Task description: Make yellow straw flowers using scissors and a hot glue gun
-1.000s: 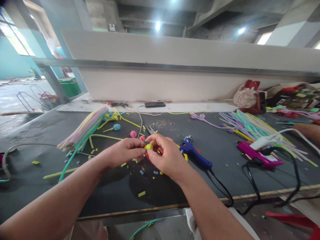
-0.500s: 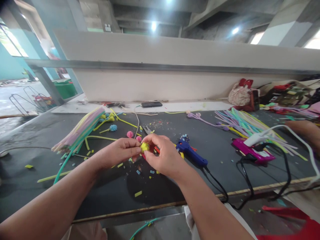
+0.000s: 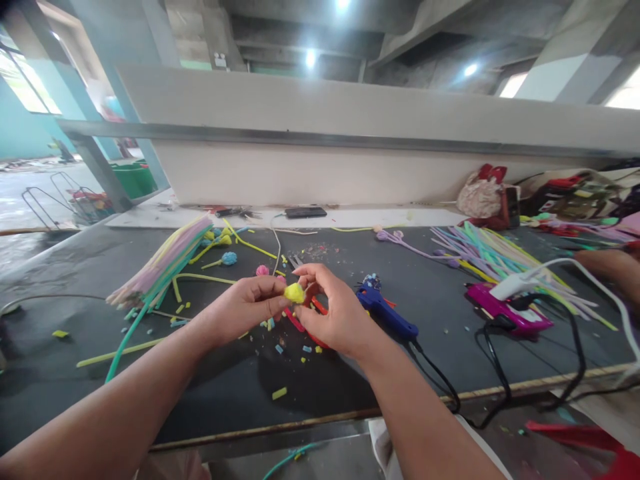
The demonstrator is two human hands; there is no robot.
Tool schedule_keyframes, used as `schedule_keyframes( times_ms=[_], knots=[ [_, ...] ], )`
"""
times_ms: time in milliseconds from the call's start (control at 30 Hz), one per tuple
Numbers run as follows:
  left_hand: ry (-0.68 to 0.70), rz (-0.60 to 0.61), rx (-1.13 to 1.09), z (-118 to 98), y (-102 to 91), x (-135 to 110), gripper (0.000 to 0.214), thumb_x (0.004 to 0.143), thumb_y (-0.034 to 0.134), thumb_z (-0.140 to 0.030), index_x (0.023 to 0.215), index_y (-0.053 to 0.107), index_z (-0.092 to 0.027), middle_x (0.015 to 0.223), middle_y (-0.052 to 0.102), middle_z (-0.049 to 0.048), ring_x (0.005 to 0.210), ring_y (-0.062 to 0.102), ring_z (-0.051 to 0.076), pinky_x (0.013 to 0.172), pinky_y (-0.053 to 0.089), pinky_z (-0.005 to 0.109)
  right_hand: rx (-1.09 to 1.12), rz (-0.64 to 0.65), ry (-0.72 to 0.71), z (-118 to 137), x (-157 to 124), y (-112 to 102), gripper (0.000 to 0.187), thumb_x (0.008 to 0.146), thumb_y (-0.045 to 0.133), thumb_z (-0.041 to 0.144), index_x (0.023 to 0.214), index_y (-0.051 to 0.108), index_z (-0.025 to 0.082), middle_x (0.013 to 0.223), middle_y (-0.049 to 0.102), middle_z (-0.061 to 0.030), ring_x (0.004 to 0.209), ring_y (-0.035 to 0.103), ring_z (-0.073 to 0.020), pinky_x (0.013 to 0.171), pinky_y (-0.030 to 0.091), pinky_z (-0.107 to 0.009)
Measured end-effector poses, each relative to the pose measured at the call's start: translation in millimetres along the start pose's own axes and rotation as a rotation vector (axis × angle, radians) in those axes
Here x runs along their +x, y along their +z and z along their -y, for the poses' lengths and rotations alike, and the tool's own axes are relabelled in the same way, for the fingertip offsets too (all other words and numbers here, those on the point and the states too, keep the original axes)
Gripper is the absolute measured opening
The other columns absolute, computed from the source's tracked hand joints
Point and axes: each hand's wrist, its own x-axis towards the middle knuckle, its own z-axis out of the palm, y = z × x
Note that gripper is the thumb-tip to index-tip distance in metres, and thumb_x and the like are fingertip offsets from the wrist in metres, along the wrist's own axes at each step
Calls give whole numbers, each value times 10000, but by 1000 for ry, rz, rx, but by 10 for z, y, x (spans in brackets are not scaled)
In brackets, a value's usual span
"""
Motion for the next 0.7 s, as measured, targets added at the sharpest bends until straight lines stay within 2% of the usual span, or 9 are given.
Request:
schedule_keyframes(
  times_ms=[133, 267, 400, 500, 600, 700],
  knots=[
    [58, -103, -15, 51, 45, 7, 137, 744, 584, -232, 837, 615, -136, 766, 621, 10, 704, 541, 118, 650, 410, 218, 45, 22, 61, 13, -8, 2, 314, 779, 564, 229, 1073, 454, 214, 858, 530, -10, 770, 538, -136, 716, 460, -271],
    [141, -214, 208, 105, 66, -3, 119, 757, 571, -227, 841, 631, -167, 780, 655, 1, 703, 568, 121, 657, 418, 222, 88, 60, 92, 32, -20, 48, 282, 783, 576, 244, 1043, 472, 208, 844, 545, -10, 761, 531, -139, 697, 445, -269],
    [233, -298, 381, 95, 61, -21, 145, 742, 551, -163, 860, 633, -187, 799, 660, -11, 726, 573, 118, 692, 409, 228, 182, 37, 150, 37, -18, 70, 229, 809, 559, 307, 1000, 491, 201, 792, 526, 5, 706, 519, -125, 646, 433, -248],
    [202, -242, 312, 57, 50, -29, 144, 732, 536, -150, 842, 626, -169, 764, 634, -9, 681, 544, 108, 650, 410, 215, 214, 17, 165, 29, -16, 80, 193, 817, 550, 317, 964, 498, 203, 757, 513, 19, 671, 503, -112, 619, 419, -232],
    [92, -164, 139, 35, 34, -21, 177, 786, 531, -273, 864, 624, -145, 734, 607, 2, 637, 515, 104, 591, 405, 209, 188, 8, 141, 27, -15, 89, 187, 807, 562, 300, 951, 487, 207, 766, 527, 19, 683, 502, -113, 624, 417, -230],
    [38, -145, -36, 51, 31, 3, 258, 783, 561, -355, 877, 627, -124, 774, 619, 25, 694, 539, 119, 645, 429, 226, 132, -5, 117, 30, -15, 98, 156, 810, 550, 255, 935, 471, 206, 787, 542, 9, 709, 512, -121, 647, 425, -241]
  ],
)
